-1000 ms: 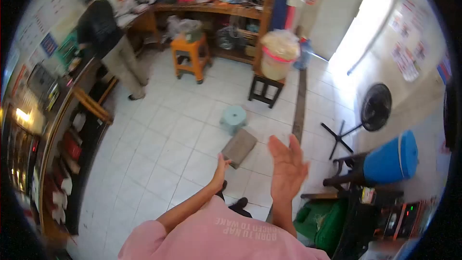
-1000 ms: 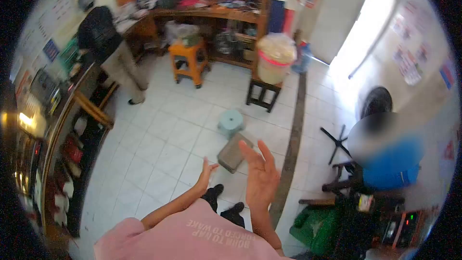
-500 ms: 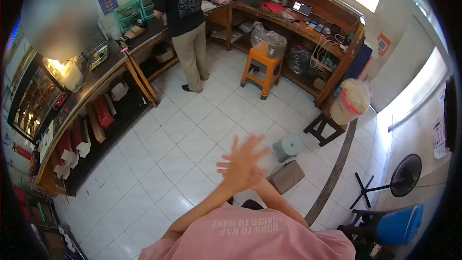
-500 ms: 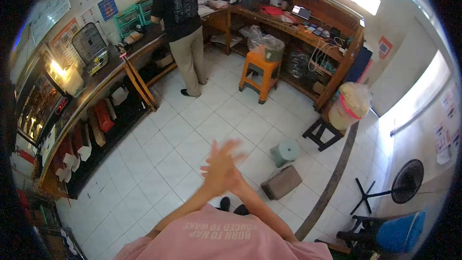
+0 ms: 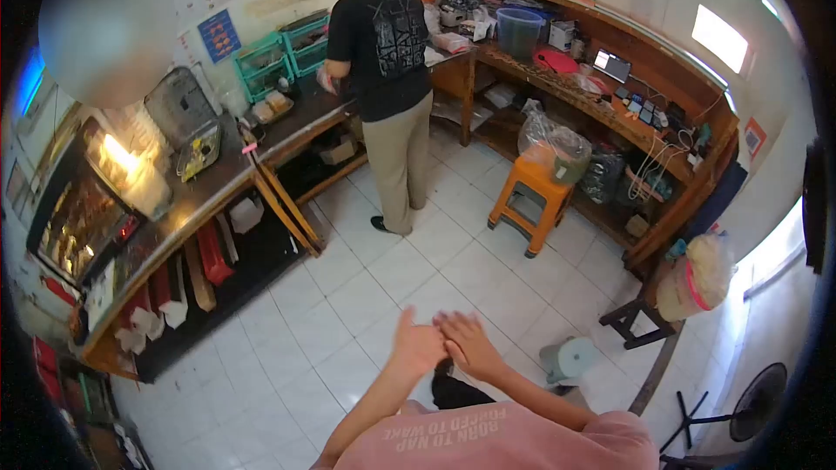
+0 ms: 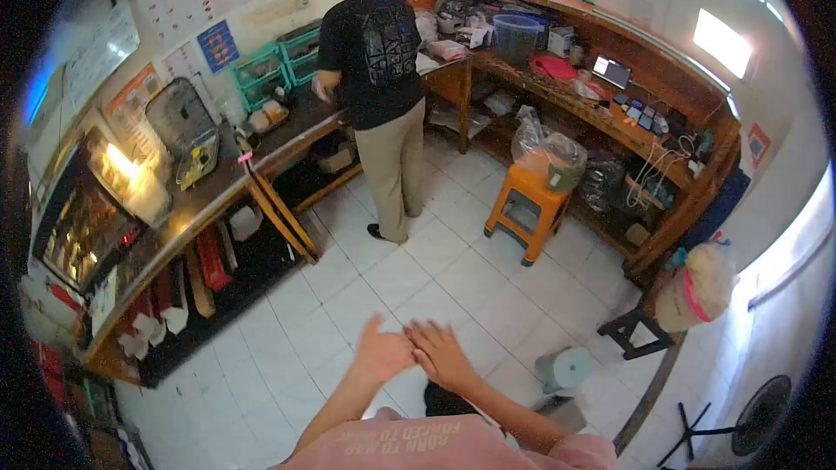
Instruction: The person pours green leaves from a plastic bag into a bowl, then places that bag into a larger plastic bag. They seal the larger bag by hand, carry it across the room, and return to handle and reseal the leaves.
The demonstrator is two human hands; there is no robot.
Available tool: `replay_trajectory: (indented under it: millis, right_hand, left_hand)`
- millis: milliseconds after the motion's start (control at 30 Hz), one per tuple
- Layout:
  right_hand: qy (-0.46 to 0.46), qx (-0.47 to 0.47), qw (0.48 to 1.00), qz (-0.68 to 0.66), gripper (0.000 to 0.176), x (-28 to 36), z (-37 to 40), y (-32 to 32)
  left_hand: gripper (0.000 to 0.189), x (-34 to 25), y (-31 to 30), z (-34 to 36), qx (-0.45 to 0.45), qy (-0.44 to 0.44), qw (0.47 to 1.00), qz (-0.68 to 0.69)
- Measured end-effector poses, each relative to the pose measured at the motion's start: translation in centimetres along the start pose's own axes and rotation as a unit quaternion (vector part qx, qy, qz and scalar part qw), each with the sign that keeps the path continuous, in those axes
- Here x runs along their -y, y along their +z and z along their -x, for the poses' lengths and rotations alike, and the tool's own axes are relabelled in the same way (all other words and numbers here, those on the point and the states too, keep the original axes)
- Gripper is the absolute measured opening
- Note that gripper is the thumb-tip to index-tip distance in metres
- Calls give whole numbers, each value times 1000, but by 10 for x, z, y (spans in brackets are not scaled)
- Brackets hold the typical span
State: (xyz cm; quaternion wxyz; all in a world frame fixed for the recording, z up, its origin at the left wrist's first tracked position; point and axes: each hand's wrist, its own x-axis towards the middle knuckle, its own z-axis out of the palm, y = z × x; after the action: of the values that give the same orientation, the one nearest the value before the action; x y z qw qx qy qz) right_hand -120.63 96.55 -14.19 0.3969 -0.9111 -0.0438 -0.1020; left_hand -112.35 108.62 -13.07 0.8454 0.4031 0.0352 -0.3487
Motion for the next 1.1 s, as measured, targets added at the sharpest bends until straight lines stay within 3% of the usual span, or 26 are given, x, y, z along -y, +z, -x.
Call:
replay_trajectory:
  millis: [67,100,133,167,200,233,267,300,333,367,400,433,467,500,533,633,700,733,767,800,867,933,1000,1067,1100]
  right_hand:
    - [64,-25,997,24,48,-30,-38,-10]
    - [149,2,978,-146,50,-46,-58,-10]
    - [231,22,921,-312,53,-63,-84,-10]
    - [303,33,830,-467,56,-75,-107,-15]
    - [271,63,768,-578,61,-76,-129,-24]
    - [227,87,695,-677,67,-75,-153,-38]
    - [197,96,654,-724,67,-68,-178,-59]
    - [161,107,614,-765,68,-62,-202,-87]
    - [147,14,650,-745,68,-60,-220,-118]
    - [131,-79,678,-719,67,-57,-239,-144]
    - [113,-168,704,-681,66,-67,-258,-164]
    - [50,-183,784,-591,66,-85,-273,-176]
    - [-11,-191,851,-490,65,-105,-286,-188]
    - [-70,-194,901,-381,65,-122,-302,-196]
    - [-107,-163,952,-237,59,-142,-324,-193]
    - [-61,-86,992,77,52,-222,-372,-156]
    - [34,-108,992,56,50,-297,-388,-158]
    - [102,-133,986,7,52,-339,-390,-160]
    - [177,-155,971,-50,53,-362,-391,-160]
    - [241,-176,931,-210,54,-368,-402,-172]
    - [334,-207,770,-503,56,-364,-442,-230]
    - [268,-286,701,-596,60,-367,-483,-280]
    - [193,-354,618,-675,64,-373,-522,-331]
    - [112,-454,628,-623,61,-390,-548,-394]
    - [60,-474,691,-543,59,-405,-562,-411]
  left_hand:
    - [65,-75,49,-15,9,160,986,-36]
    - [67,-97,70,-28,30,251,961,-112]
    - [63,-106,84,-45,40,317,923,-214]
    - [58,-109,96,-63,65,374,871,-311]
    - [54,-111,107,-81,81,435,806,-394]
    - [55,-103,114,-108,102,479,707,-510]
    - [56,-87,108,-138,112,473,653,-581]
    - [57,-71,99,-168,107,456,635,-615]
    - [58,-62,86,-200,89,426,634,-639]
    - [59,-53,71,-232,53,356,681,-638]
    - [60,-47,57,-267,20,234,773,-589]
    - [61,-49,51,-297,-10,45,881,-470]
    - [62,-52,47,-329,-10,-170,944,-283]
    - [63,-54,47,-356,2,-298,947,-122]
    - [68,-55,57,-379,91,-323,942,28]
    - [66,-121,132,-446,35,-186,981,35]
    - [65,-173,193,-490,-3,-95,995,35]
    - [57,-195,216,-518,118,64,991,-20]
    - [50,-207,229,-540,228,213,947,-76]
    - [51,-203,242,-561,260,261,908,-197]
    - [55,-175,277,-597,320,350,775,-417]
    - [58,-147,308,-638,357,429,575,-598]
    - [62,-100,294,-703,425,451,534,-575]
    - [61,-85,293,-764,337,373,510,-698]
    - [61,-75,293,-798,290,333,492,-750]
